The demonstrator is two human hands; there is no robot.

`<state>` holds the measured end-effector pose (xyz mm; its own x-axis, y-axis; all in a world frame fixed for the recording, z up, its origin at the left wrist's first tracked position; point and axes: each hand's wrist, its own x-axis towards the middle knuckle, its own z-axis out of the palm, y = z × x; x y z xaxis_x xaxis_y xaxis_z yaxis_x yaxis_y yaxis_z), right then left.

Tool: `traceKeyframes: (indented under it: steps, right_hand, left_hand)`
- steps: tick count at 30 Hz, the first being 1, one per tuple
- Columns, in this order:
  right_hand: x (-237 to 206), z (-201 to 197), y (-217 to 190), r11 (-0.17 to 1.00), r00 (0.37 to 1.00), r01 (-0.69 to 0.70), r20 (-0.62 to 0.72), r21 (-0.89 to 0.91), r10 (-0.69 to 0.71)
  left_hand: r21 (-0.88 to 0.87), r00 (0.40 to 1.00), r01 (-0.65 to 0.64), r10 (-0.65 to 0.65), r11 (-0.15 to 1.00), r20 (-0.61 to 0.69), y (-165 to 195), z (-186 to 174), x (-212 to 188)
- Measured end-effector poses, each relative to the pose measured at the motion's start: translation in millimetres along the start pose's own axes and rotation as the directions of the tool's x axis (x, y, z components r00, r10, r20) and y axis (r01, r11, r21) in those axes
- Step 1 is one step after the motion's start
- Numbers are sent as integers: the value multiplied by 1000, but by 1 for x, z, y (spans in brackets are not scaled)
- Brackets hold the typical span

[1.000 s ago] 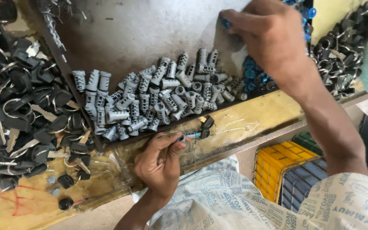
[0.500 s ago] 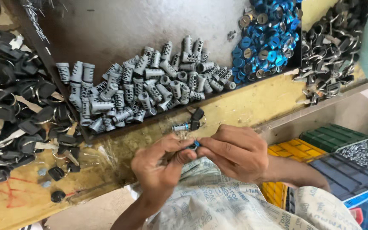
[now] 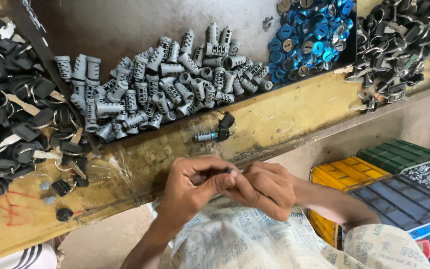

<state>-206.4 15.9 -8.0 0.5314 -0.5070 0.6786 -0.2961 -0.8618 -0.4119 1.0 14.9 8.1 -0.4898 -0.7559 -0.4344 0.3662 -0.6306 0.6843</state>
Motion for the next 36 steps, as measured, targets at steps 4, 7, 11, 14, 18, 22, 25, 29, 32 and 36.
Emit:
traceKeyframes:
  steps: [4, 7, 11, 14, 18, 22, 25, 29, 32, 36]
  right_hand:
    - [3, 5, 9, 998, 997, -63, 35, 8, 63]
    - [18, -14, 12, 741, 874, -479, 176, 471, 453]
    - [47, -28, 13, 467, 459, -884, 156, -16, 875]
    - [60, 0, 7, 618, 641, -706, 59, -345, 765]
    - [49, 18, 0, 633, 634, -735, 84, -243, 769]
    - [31, 2, 6, 463, 522, -840, 195, 282, 830]
    - [34, -11, 6, 97, 430, -684, 293, 723, 854]
    - [55, -17, 0, -107, 269, -698, 397, 708, 878]
    - [73, -10, -4, 619, 640, -768, 138, 165, 756]
    - [89, -18, -10, 784, 777, -618, 197, 56, 598]
  left_hand:
    - [-44, 893, -262, 225, 964, -390, -13, 37, -1]
    - [394, 746, -382, 531, 836, -402, -30, 26, -2]
    - [608, 657, -402, 678, 685, -330, -38, -12, -9]
    - [703, 666, -323, 680, 634, -306, -26, -21, -8]
    - [633, 732, -308, 602, 711, -320, -4, -13, -7]
    - [424, 802, -339, 494, 840, -337, -1, -16, -4]
    - [343, 804, -412, 514, 844, -299, -10, -24, -1]
    - [448, 766, -495, 617, 745, -181, -15, -29, -6]
    - [476, 741, -506, 645, 719, -186, -14, -30, -5]
    - [724, 686, -478, 726, 497, -45, -14, -39, 0]
